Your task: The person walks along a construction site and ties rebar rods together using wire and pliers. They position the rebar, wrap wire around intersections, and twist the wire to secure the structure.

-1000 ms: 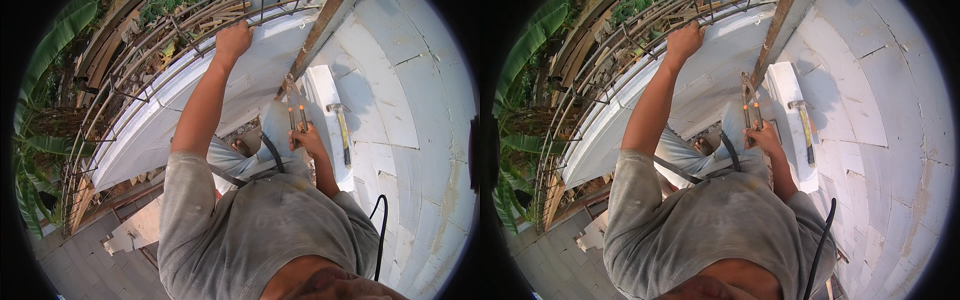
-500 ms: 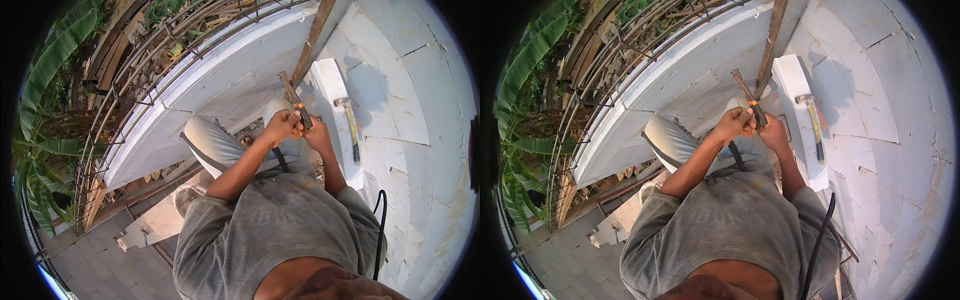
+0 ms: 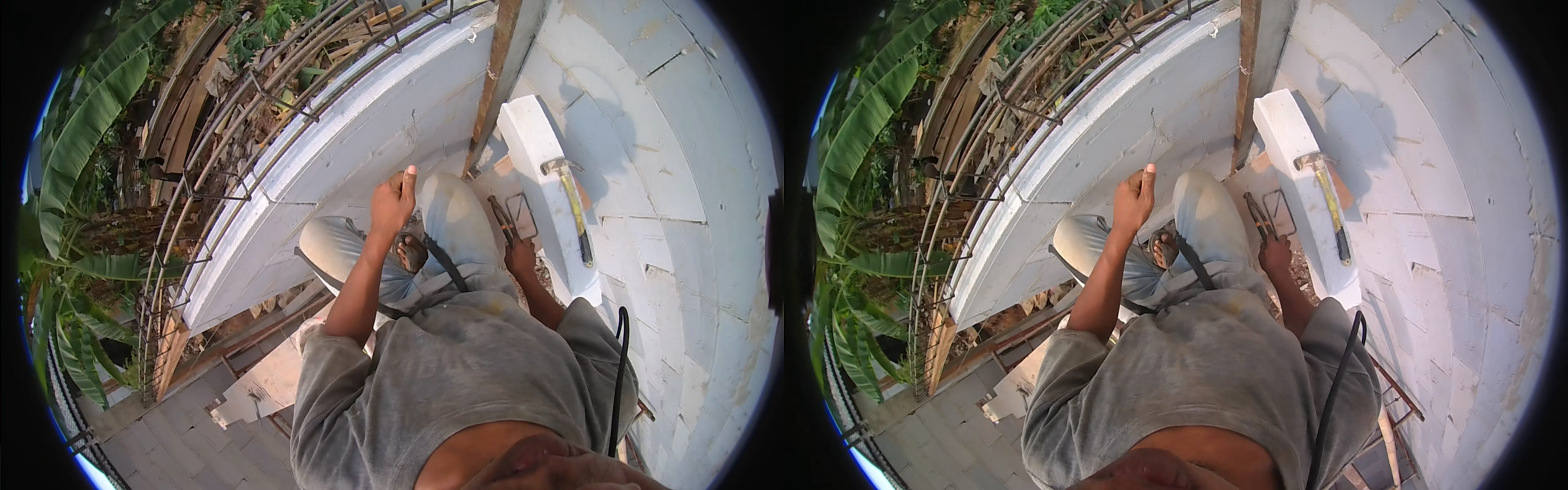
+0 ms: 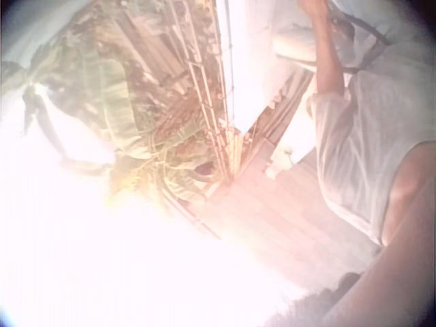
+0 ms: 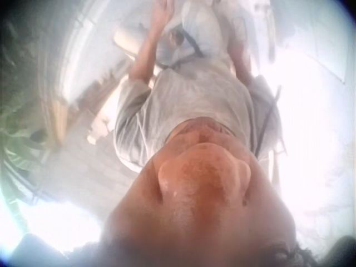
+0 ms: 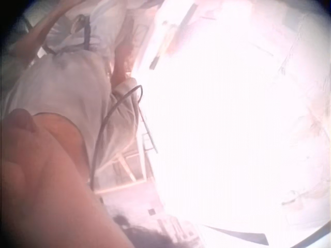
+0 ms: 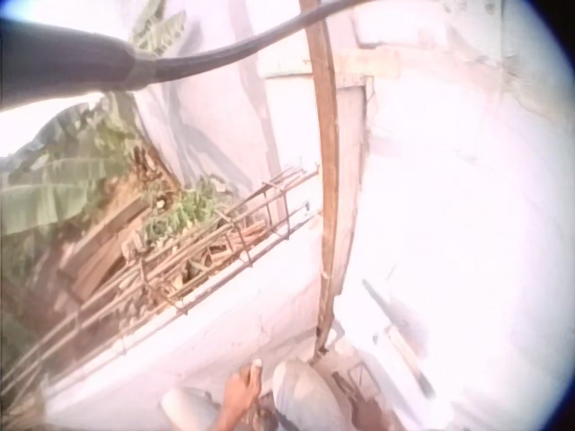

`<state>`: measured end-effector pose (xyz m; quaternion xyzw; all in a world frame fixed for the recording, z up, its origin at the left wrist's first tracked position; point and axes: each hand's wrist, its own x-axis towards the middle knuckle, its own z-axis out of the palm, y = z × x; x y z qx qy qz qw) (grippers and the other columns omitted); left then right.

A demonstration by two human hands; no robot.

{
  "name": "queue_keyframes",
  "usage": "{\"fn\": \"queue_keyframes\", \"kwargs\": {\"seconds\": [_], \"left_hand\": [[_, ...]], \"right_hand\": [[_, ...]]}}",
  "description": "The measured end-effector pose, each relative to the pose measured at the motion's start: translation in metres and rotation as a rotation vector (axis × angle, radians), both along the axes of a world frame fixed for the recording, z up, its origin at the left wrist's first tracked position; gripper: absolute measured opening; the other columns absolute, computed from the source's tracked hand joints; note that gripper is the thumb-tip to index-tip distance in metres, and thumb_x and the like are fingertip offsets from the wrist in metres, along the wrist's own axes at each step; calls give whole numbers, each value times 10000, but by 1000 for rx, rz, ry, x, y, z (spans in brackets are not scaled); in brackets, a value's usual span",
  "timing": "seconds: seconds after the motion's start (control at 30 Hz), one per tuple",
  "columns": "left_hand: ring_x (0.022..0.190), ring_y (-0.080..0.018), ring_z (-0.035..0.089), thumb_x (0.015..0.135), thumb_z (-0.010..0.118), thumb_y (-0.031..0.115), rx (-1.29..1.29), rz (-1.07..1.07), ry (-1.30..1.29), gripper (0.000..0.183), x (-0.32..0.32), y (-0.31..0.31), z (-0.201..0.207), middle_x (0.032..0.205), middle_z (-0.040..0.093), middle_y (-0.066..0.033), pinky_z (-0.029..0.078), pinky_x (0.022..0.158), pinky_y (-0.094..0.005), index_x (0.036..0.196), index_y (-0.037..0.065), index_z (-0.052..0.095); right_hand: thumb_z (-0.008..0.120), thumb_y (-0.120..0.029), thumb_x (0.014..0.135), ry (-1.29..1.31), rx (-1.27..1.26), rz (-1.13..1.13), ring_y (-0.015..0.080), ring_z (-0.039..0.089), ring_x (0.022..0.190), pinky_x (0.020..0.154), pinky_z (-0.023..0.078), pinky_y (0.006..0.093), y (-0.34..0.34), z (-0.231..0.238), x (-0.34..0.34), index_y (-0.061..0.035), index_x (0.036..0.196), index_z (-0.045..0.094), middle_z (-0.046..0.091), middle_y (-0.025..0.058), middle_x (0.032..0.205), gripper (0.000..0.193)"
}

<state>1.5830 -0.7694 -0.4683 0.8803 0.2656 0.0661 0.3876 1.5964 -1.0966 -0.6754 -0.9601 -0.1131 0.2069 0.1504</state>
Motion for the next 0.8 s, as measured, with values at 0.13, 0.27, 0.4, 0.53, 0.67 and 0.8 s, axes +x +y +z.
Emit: {"fn": "queue_keyframes", "kwargs": {"seconds": [0.13,0.27,0.4,0.53,0.67,0.8], "left_hand": [[522,-402,461,979,442,430,-32,-43,-91,530,-1,-10,3,566,496,-205,393,515,-429,689,-8,514],[567,-406,495,990,425,407,-56,-72,-126,503,-9,-11,10,608,517,-205,402,536,-437,705,3,522],[616,-408,528,998,407,389,-34,-34,-193,485,3,-16,21,647,540,-203,416,561,-448,715,15,531],[531,-289,431,1009,411,365,-10,-141,-331,461,20,-35,37,588,460,-153,390,535,-379,751,-3,514],[603,-368,523,999,424,329,-82,-142,-439,414,22,-51,36,656,548,-186,413,554,-430,782,9,572],[655,-379,585,985,448,303,-252,-31,-387,380,6,-29,33,685,582,-201,439,588,-436,825,0,612]], "right_hand": [[571,-235,877,116,-177,27,374,543,1030,779,515,543,-11,-53,-33,-50,1024,582,498,187,1080,237],[461,-174,891,324,-75,130,396,613,949,776,523,489,-27,-117,-20,-28,956,631,615,254,989,234],[489,-234,889,66,223,-186,396,636,879,749,503,454,29,-16,44,12,919,626,640,267,886,282],[487,-316,985,49,1127,-93,178,618,873,809,478,314,139,178,94,13,1003,627,660,85,914,358],[466,-270,1002,315,1441,214,171,626,906,821,500,312,197,262,100,17,1103,594,659,92,943,331],[462,-242,1003,639,1459,308,132,624,873,763,510,259,225,259,89,11,1161,569,662,83,917,317]]}}
